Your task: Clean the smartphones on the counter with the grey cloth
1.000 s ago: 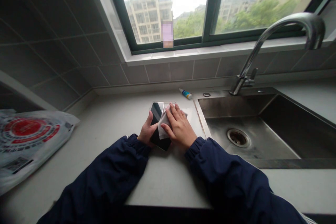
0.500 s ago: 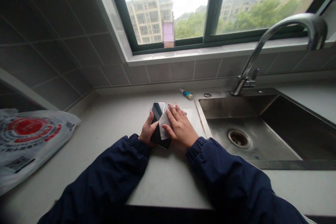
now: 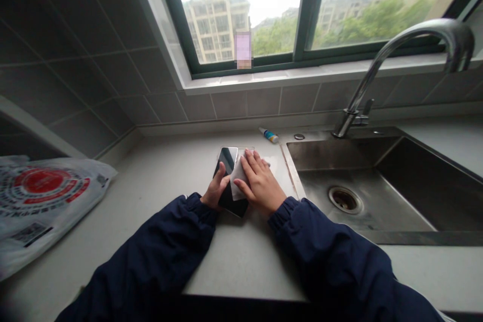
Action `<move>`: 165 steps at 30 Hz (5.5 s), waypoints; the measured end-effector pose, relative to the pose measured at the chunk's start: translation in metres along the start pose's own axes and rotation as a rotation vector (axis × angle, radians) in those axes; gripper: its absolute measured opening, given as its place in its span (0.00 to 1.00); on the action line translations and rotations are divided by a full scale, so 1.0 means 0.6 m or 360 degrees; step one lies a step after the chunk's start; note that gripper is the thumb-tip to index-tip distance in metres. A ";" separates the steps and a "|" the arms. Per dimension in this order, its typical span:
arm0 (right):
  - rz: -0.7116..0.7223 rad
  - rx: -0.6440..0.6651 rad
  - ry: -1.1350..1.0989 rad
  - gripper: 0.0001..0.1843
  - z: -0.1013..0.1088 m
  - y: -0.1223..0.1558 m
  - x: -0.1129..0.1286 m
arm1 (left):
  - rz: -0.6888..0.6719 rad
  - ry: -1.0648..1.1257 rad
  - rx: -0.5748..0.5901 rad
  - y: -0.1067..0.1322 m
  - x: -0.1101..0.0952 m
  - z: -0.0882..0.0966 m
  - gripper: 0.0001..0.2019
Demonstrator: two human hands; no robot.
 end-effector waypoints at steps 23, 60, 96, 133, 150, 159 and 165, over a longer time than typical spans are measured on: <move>0.0268 0.0185 -0.0397 0.38 -0.003 0.005 0.049 | -0.0115 0.0358 -0.0146 -0.005 -0.009 0.009 0.47; 0.0557 0.0262 -0.0667 0.33 0.006 0.007 0.072 | 0.0139 0.0338 -0.0065 -0.006 -0.010 0.045 0.64; -0.0201 0.0045 -0.0620 0.37 0.007 -0.001 0.013 | -0.0306 0.0136 -0.0256 -0.010 -0.030 0.019 0.31; -0.0051 0.0095 -0.0229 0.38 -0.002 0.001 0.015 | -0.0221 0.0136 -0.0064 -0.006 0.004 0.004 0.35; -0.0160 0.0104 -0.0323 0.36 0.011 -0.003 0.022 | -0.0414 0.0223 -0.0215 0.013 -0.037 0.004 0.41; 0.0466 0.0327 -0.0504 0.37 0.001 0.005 0.054 | -0.0527 0.0017 -0.0361 0.002 -0.027 0.012 0.34; 0.0360 0.0273 -0.0328 0.40 -0.015 0.006 0.043 | -0.0485 -0.0020 -0.0273 -0.009 -0.007 0.019 0.29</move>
Point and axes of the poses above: each hand's wrist, its own y-axis away from the middle knuckle, its own z-axis out of the back of the hand, x = y × z, the point moved 4 cm from there along -y, towards the middle knuckle, and after that the axes turned 2 degrees about z, right-handed, at the moved point
